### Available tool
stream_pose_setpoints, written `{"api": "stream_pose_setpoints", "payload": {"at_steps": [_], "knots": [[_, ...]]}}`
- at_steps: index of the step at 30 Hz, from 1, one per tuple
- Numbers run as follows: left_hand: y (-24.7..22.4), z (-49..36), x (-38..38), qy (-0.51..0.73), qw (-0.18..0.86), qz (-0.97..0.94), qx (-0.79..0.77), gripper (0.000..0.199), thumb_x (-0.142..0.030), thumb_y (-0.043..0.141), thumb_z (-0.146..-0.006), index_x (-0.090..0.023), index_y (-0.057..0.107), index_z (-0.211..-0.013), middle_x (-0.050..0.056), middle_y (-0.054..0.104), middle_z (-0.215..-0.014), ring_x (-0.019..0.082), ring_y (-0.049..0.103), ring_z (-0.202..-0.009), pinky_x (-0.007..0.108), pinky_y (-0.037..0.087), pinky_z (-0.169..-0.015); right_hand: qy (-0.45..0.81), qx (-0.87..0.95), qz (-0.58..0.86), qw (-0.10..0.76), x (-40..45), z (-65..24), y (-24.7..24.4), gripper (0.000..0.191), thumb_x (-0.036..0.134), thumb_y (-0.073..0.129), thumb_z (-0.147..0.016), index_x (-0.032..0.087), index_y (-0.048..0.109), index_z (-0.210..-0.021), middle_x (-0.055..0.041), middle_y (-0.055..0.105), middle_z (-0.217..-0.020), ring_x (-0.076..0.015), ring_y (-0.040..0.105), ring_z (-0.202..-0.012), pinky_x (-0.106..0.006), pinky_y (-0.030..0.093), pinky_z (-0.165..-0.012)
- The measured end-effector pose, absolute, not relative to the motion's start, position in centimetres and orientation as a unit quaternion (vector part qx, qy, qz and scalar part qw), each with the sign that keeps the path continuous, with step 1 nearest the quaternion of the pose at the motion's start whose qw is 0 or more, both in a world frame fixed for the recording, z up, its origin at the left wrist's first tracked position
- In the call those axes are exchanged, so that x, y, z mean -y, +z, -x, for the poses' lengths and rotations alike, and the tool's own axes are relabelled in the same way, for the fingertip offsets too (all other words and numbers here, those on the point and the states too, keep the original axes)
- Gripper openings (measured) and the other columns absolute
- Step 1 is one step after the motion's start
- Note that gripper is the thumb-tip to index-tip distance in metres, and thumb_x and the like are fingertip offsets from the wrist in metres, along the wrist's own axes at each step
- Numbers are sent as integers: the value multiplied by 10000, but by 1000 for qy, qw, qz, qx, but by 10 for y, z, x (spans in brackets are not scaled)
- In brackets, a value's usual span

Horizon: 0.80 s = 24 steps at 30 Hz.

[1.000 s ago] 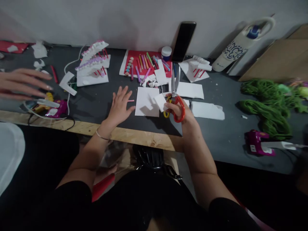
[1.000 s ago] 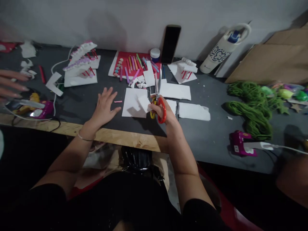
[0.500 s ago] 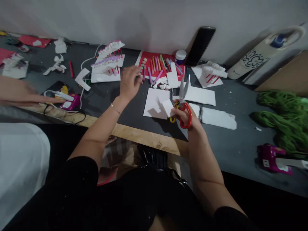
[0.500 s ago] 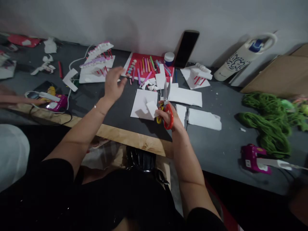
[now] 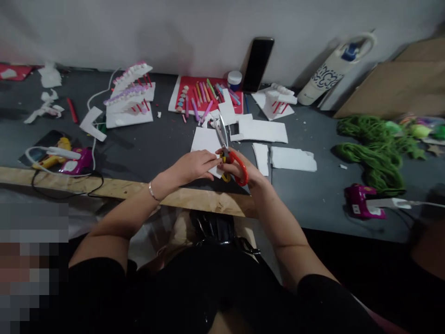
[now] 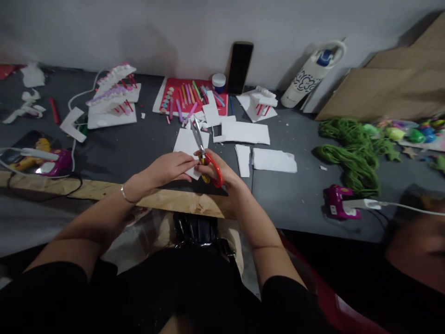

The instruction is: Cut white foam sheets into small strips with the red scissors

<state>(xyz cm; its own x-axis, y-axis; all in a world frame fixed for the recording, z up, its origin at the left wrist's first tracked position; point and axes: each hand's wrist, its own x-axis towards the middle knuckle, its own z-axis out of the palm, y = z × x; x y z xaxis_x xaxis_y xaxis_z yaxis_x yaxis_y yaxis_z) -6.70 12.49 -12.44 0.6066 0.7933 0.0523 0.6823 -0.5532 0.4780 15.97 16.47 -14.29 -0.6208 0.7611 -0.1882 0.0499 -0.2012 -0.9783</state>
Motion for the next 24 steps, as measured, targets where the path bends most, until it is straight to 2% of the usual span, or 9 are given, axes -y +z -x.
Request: {"api": "stream_pose_setpoints", "payload": {"at_steps": [3,5,8,10,12,14,18,21,24], "knots": [[-133,77,-116,142,179,-869,-438,509,-604,581,-1071,-235,770,-1366,193,798,-1292,352,744,-1244,518,583,-1116,691,584,348,248,-160,-156,-139,668,610,953,-650,277,607,-1114,63,621,-767,-143,561,-670,-333,490,-650],[-138,89,-114,154,144,-851,-482,542,-641,603,-1053,-216,779,-1340,195,794,-1288,361,737,-1241,510,580,-1106,660,604,359,265,-162,-162,-135,622,639,912,-717,282,602,-1120,46,638,-777,-167,600,-704,-356,521,-691],[-144,116,-115,171,85,-759,-622,493,-589,708,-998,-196,789,-1284,193,778,-1307,388,711,-1267,515,554,-1122,544,652,409,333,-178,-188,-130,511,610,827,-838,287,595,-1159,2,693,-843,-214,666,-784,-399,559,-787],[-146,132,-116,155,63,-678,-716,435,-507,742,-974,-195,784,-1275,193,766,-1314,410,694,-1273,539,539,-1114,426,686,471,355,-200,-211,-128,460,486,795,-877,276,580,-1225,-31,726,-917,-243,692,-820,-424,558,-836],[-148,142,-115,126,62,-617,-775,403,-438,749,-964,-185,780,-1276,207,755,-1315,441,672,-1289,577,523,-1107,280,721,545,324,-223,-228,-130,496,310,762,-882,247,578,-1338,-83,748,-1027,-292,704,-942,-452,545,-909],[-152,144,-114,112,69,-584,-801,387,-399,756,-956,-176,780,-1272,223,742,-1319,469,647,-1308,614,505,-1109,179,749,580,266,-240,-234,-134,502,166,700,-878,199,592,-1367,-155,746,-1163,-340,694,-1082,-479,519,-986],[-160,143,-114,158,86,-557,-811,325,-369,832,-896,-231,805,-1189,193,713,-1298,466,623,-1303,607,505,-1094,83,797,581,143,-247,-220,-150,473,132,638,-905,126,607,-1377,-258,694,-1290,-407,637,-1180,-511,493,-995],[-165,145,-115,212,100,-544,-806,320,-335,873,-841,-247,806,-1141,141,699,-1217,406,634,-1261,547,504,-1114,50,799,580,149,-245,-207,-160,400,131,544,-952,131,631,-1341,-265,696,-1273,-410,627,-1168,-503,478,-969],[-166,150,-114,273,113,-527,-797,328,-260,854,-812,-220,773,-1127,109,698,-1201,339,647,-1247,481,498,-1148,44,789,586,181,-248,-205,-167,376,102,531,-946,165,655,-1295,-218,747,-1177,-366,659,-1070,-442,469,-868]]}}
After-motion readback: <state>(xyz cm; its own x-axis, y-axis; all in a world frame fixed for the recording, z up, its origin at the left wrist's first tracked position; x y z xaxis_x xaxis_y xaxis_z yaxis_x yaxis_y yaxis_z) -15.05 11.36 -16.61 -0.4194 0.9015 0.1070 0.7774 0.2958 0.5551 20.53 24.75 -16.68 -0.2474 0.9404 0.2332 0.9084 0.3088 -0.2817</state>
